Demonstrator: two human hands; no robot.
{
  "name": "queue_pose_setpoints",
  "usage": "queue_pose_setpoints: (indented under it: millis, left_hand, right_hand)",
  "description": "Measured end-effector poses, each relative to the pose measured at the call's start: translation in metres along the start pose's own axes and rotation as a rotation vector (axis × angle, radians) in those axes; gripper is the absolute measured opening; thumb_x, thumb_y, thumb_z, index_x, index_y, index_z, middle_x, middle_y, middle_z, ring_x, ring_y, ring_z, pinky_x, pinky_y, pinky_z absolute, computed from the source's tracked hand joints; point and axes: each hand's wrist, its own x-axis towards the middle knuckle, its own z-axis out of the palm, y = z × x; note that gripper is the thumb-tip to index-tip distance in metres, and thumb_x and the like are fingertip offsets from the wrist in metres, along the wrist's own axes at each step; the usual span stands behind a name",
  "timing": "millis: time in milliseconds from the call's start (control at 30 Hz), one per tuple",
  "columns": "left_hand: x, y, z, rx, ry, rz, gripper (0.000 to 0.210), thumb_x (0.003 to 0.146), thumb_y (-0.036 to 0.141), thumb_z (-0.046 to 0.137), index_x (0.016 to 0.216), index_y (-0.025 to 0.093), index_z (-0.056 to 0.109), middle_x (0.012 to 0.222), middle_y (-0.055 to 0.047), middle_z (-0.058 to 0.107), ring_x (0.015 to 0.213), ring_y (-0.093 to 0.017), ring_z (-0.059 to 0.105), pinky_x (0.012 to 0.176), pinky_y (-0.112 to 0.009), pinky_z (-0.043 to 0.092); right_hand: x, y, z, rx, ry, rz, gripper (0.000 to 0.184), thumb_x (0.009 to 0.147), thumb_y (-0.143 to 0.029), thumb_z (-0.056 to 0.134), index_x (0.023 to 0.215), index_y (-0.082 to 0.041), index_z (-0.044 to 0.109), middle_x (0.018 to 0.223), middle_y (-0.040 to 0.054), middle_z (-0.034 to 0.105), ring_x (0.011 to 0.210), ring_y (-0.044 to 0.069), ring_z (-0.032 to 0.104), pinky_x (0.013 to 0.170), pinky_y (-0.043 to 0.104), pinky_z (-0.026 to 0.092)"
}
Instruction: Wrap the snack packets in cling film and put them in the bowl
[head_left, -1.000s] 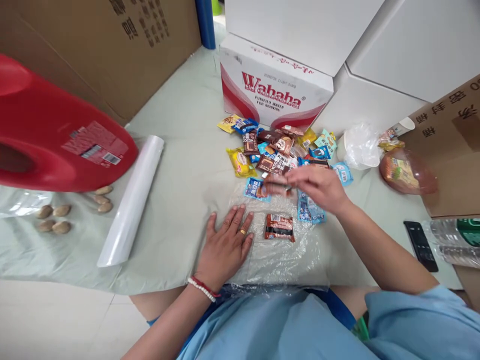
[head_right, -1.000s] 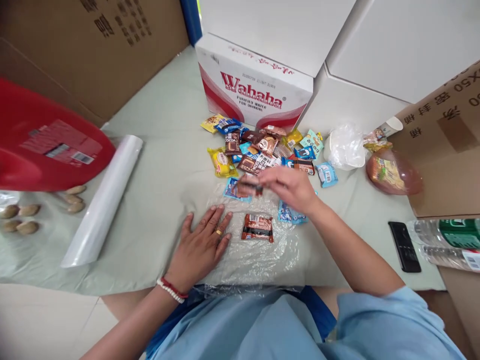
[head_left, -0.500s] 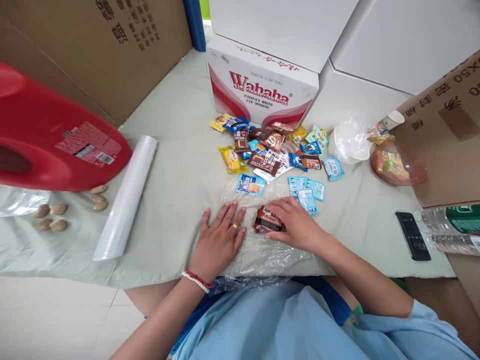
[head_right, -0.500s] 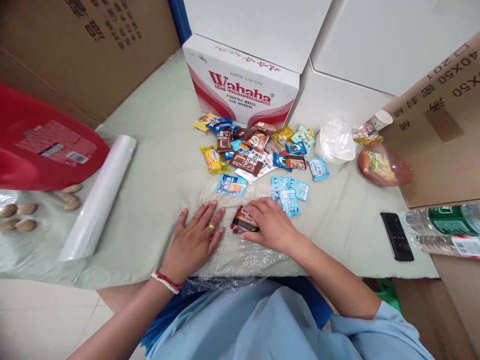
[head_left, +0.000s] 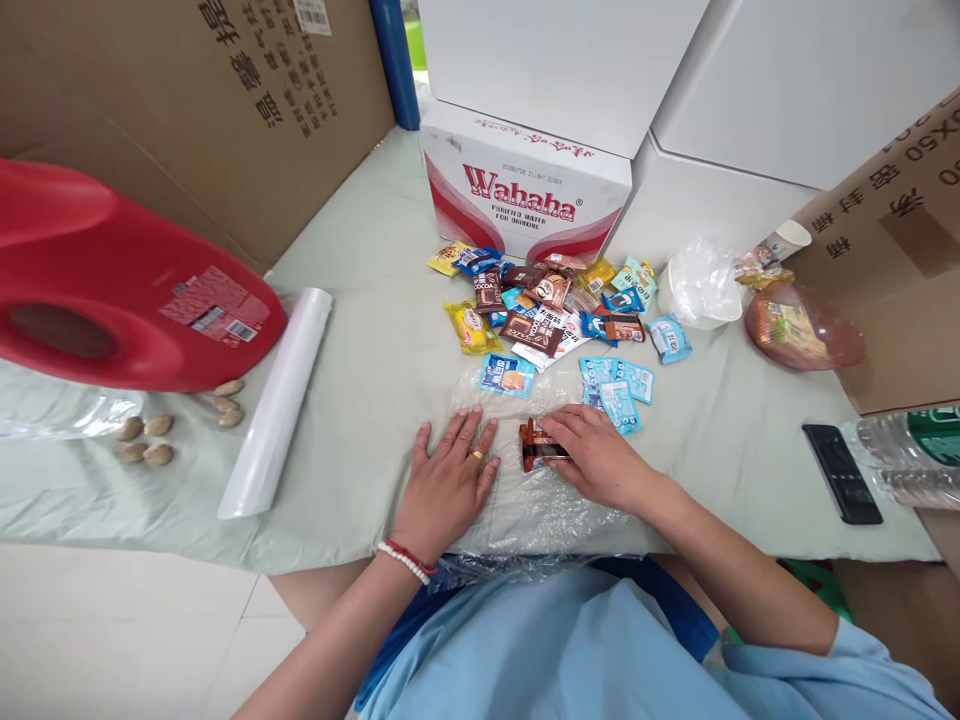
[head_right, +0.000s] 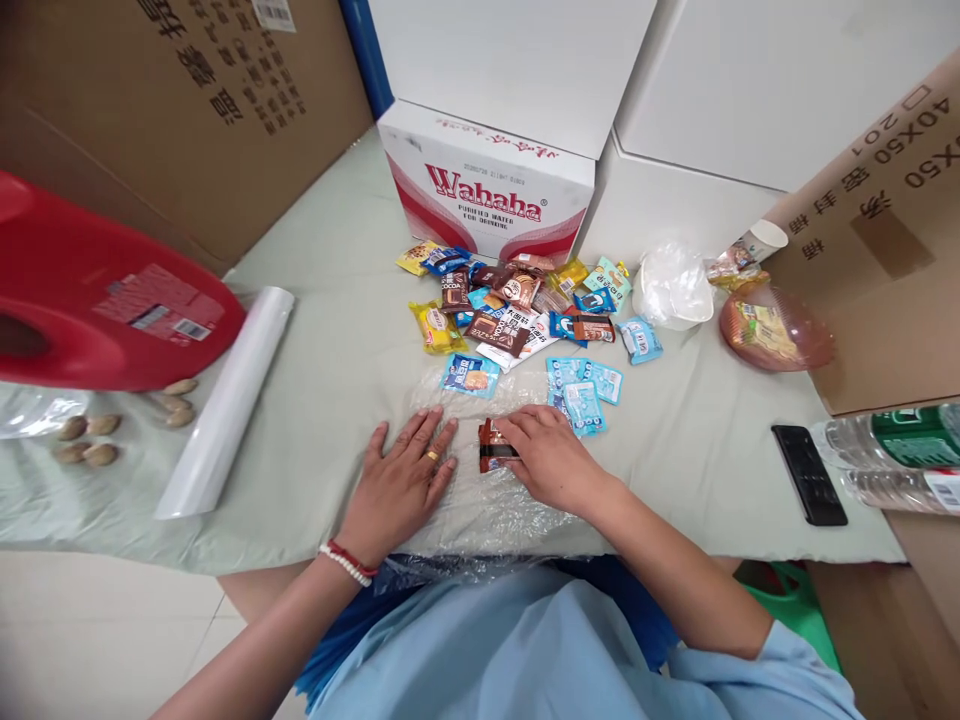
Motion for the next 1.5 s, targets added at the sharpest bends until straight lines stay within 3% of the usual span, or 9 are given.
queue_pose_setpoints:
  millis: [233,433,733,1033,1200,1300,1367,1433,1500]
  left_hand:
    - [0.000,-0.002,0.003,-0.005,0.031,0.010,0.052,0.109,0.038,0.042,0.158,0.024,0.049,0.168,-0.011,0.042,0.154,-0.032,0.043,0.127,-0.066,0.022]
    - [-0.001,-0.001,0.002,0.002,0.025,0.008,0.052,0.109,0.038,0.041,0.159,0.024,0.046,0.169,-0.010,0.040,0.155,-0.032,0.042,0.127,-0.065,0.022]
    - [-0.001,-0.001,0.002,0.008,0.015,0.006,0.052,0.109,0.037,0.040,0.159,0.025,0.046,0.170,-0.009,0.038,0.155,-0.031,0.041,0.128,-0.064,0.022]
    - [-0.002,-0.004,0.002,-0.005,0.023,-0.002,0.053,0.109,0.039,0.041,0.160,0.024,0.046,0.169,-0.012,0.041,0.154,-0.032,0.043,0.127,-0.065,0.027]
    - [-0.008,-0.008,0.003,-0.066,0.129,-0.030,0.052,0.107,0.034,0.046,0.158,0.025,0.047,0.169,-0.016,0.040,0.155,-0.034,0.042,0.123,-0.064,0.035]
    - [-0.016,-0.010,-0.006,-0.106,0.218,-0.010,0.053,0.104,0.026,0.051,0.157,0.029,0.047,0.168,-0.014,0.043,0.159,-0.034,0.035,0.125,-0.063,0.033]
    - [-0.024,-0.014,-0.016,-0.166,0.240,0.081,0.058,0.101,0.020,0.053,0.157,0.030,0.045,0.163,-0.013,0.050,0.159,-0.031,0.037,0.127,-0.061,0.033]
    - [-0.034,-0.022,-0.026,-0.261,0.164,0.251,0.060,0.100,0.017,0.054,0.157,0.030,0.043,0.157,-0.012,0.057,0.155,-0.027,0.043,0.127,-0.056,0.036]
    - [-0.047,-0.032,-0.031,-0.342,0.003,0.419,0.056,0.100,0.022,0.058,0.154,0.027,0.046,0.157,-0.013,0.058,0.151,-0.025,0.048,0.128,-0.053,0.037]
  right_hand:
    - [0.003,0.007,0.011,-0.015,0.020,0.037,0.062,0.094,-0.025,0.073,0.151,-0.014,0.052,0.149,0.0196,0.060,0.142,0.035,0.048,0.122,0.060,0.036]
    - [-0.005,-0.013,0.021,-0.069,0.162,0.016,0.059,0.093,-0.022,0.072,0.149,-0.014,0.054,0.140,0.0212,0.065,0.139,0.035,0.052,0.123,0.065,0.033]
    - [-0.009,-0.026,0.050,-0.041,0.160,0.079,0.059,0.094,-0.019,0.070,0.150,-0.016,0.054,0.141,0.0191,0.065,0.141,0.034,0.051,0.125,0.066,0.029]
    - [-0.016,-0.023,0.042,0.019,0.171,0.036,0.068,0.094,-0.030,0.072,0.156,-0.020,0.048,0.152,0.0181,0.059,0.152,0.038,0.040,0.126,0.073,0.020]
    - [-0.051,-0.011,0.020,0.199,0.329,-0.072,0.064,0.100,-0.038,0.066,0.158,-0.024,0.044,0.149,0.0174,0.060,0.148,0.033,0.047,0.124,0.063,0.036]
    - [-0.085,-0.007,0.009,0.349,0.138,-0.182,0.065,0.097,-0.048,0.071,0.155,-0.025,0.050,0.145,0.0162,0.063,0.143,0.031,0.052,0.118,0.053,0.048]
    - [-0.105,-0.004,0.011,0.349,-0.033,-0.206,0.067,0.094,-0.052,0.074,0.152,-0.023,0.054,0.149,0.0165,0.061,0.146,0.032,0.050,0.121,0.053,0.046]
    - [-0.118,-0.001,0.021,0.304,-0.101,-0.180,0.057,0.098,-0.043,0.071,0.149,-0.022,0.057,0.152,0.0157,0.060,0.148,0.030,0.048,0.125,0.055,0.040]
    - [-0.126,0.004,0.034,0.289,-0.075,-0.154,0.043,0.102,-0.029,0.063,0.144,-0.021,0.061,0.150,0.0147,0.062,0.148,0.028,0.049,0.126,0.055,0.039]
